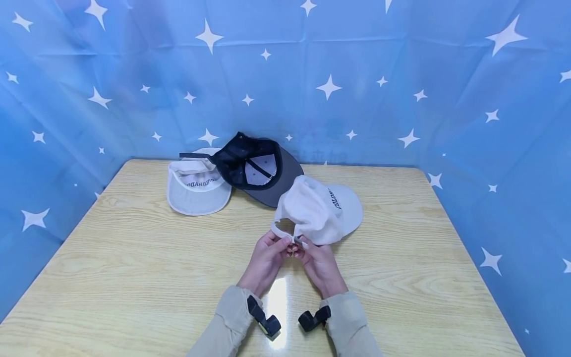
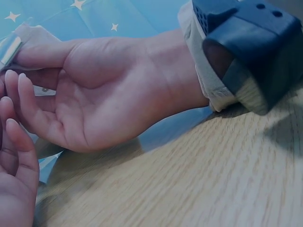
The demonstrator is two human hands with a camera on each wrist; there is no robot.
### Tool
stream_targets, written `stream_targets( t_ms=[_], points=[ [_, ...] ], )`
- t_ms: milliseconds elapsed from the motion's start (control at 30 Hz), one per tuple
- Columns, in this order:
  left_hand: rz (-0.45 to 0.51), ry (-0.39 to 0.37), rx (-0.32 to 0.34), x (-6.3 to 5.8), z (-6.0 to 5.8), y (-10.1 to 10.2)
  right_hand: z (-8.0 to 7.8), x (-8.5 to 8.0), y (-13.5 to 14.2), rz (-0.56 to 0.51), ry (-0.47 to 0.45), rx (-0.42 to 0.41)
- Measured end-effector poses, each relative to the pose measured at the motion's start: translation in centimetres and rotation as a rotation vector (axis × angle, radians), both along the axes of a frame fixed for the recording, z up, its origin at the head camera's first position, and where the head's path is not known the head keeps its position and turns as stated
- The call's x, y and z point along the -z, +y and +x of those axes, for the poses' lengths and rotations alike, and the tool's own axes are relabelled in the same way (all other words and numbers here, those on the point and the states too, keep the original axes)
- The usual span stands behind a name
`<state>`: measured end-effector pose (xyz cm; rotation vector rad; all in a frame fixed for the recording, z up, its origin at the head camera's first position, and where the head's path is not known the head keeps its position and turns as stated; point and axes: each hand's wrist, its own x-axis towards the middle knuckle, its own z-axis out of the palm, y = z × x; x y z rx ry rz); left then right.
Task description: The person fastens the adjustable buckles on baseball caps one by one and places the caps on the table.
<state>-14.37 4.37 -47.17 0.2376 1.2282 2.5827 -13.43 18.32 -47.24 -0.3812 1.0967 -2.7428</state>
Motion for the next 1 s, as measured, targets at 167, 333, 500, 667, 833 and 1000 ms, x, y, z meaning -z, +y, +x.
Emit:
stream_targets(
  t_ms=[167, 333, 500, 667, 833, 1000],
  points=[
    [-0.04, 0.003, -0.019, 0.03, 0.0, 0.04, -0.02, 0.01, 0.04, 0.0, -0.023, -0.011],
    [-0.058, -0.011, -0.048, -0.07, 0.01, 0.1, -0.05, -0.07, -0.02, 0.015, -0.029, 0.018],
    [-0.091, -0.009, -0.072, -0.14, 0.01, 0.09, -0.03, -0.04, -0.19, 0.062, -0.025, 0.094],
    [-0.089, -0.009, -0.058, -0.09, 0.0, 0.03, -0.06, 0.0, -0.24, 0.075, -0.03, 0.134],
    [-0.075, -0.02, -0.047, -0.11, 0.01, 0.02, -0.09, -0.03, -0.23, 0.059, -0.029, 0.12],
    [-0.083, -0.014, -0.032, -0.02, 0.0, -0.02, -0.09, 0.0, -0.22, 0.051, -0.017, 0.102]
  ],
)
